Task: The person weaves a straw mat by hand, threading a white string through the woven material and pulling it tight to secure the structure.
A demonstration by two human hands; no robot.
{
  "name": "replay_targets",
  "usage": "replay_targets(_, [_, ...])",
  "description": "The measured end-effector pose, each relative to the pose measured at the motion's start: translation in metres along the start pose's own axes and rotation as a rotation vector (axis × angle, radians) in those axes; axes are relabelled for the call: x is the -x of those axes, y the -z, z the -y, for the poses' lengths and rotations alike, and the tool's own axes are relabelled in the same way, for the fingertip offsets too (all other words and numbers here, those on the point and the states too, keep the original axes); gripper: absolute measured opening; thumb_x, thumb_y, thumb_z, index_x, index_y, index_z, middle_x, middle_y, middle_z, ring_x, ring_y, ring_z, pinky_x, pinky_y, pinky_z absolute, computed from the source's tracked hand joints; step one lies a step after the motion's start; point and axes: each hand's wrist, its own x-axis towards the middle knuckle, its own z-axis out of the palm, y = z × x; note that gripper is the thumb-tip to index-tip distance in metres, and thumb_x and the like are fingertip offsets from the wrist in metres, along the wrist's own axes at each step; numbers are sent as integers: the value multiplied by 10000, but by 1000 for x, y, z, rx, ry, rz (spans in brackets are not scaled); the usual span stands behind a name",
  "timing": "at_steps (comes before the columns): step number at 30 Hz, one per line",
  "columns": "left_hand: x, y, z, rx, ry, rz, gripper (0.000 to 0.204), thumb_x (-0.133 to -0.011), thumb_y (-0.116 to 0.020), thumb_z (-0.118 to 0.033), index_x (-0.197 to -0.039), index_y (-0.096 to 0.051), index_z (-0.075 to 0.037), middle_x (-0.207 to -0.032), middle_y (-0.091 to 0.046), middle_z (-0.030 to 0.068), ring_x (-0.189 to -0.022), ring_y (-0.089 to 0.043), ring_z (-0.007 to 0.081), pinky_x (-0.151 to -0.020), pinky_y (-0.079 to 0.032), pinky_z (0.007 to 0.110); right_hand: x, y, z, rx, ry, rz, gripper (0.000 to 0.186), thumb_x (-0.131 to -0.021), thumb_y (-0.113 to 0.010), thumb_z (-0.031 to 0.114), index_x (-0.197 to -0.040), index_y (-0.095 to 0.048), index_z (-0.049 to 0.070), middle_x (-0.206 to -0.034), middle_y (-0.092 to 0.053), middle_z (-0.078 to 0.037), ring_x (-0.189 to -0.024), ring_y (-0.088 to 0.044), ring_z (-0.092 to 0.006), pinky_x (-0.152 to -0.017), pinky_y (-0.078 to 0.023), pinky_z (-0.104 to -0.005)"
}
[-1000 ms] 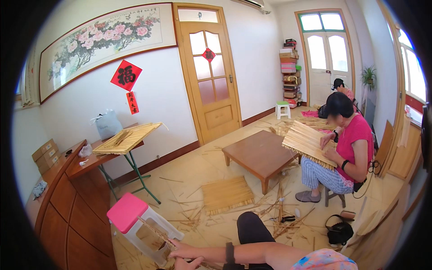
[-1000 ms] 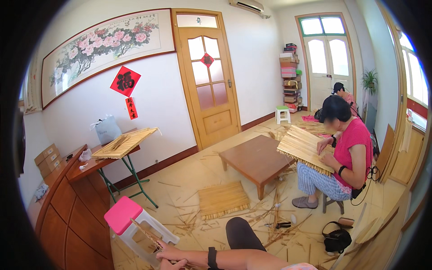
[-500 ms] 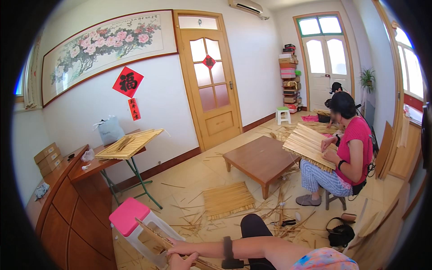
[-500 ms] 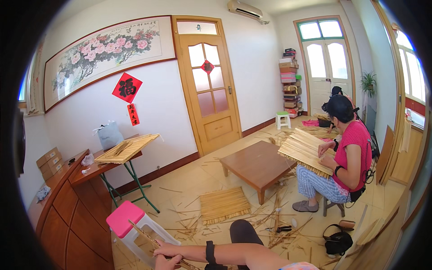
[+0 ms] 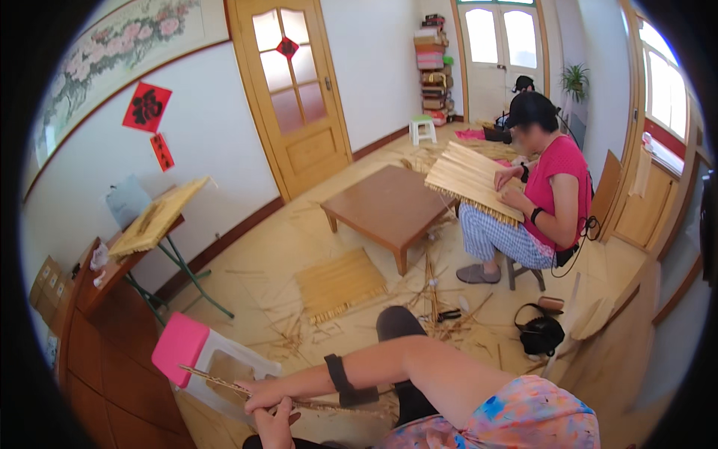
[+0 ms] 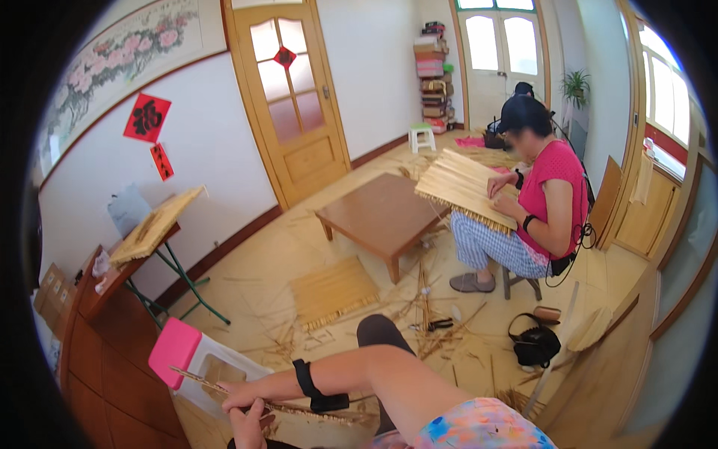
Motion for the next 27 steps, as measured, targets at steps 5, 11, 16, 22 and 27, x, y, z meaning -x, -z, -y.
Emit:
replay_targets(5, [30,-23,-37,238,58,-91,470,-860,-622,-122,-1271,-420,-15,-1174,-538,111,-992,-584,189,-693,-554,312,6,2,4,238,78,101,853,-767,-656,343,-1420,-251,-28,-1477,-227,-255,-1374,-230,-334,-1122,-219,-351])
replay_targets(11, [46,-38,-71,25,15,83,642,-837,-617,-60,-1345,-243,62,-1269,-449,155,-1182,-508,264,-845,-526,328,67,34,72,-38,-242,256,888,-821,-663,225,-1476,-102,16,-1406,-337,-215,-1248,-405,-237,-1036,-323,-316])
replay_targets(16, [60,-55,-78,72,-109,142,767,-839,-651,-172,-1364,-175,119,-1305,-311,218,-1194,-448,286,-856,-516,318,105,48,119,80,-229,173,927,-782,-691,288,-1471,-128,27,-887,-595,-122,-757,-573,-182,-740,-474,-302])
replay_targets(22, [78,-72,-120,116,-297,247,925,-839,-635,-223,-1399,4,144,-1238,-248,252,-1124,-459,330,-854,-518,308,152,58,170,270,-117,-27,924,-740,-690,276,-1455,-176,-2,-1380,-391,-224,-1211,-453,-258,-1040,-323,-356])
replay_targets(27, [94,-73,-143,79,-423,288,919,-826,-633,-226,-1386,-15,159,-1215,-252,271,-1090,-485,376,-876,-491,343,176,50,210,406,20,-130,920,-718,-691,250,-1422,-195,-71,-1363,-412,-237,-1266,-422,-287,-1054,-306,-358])
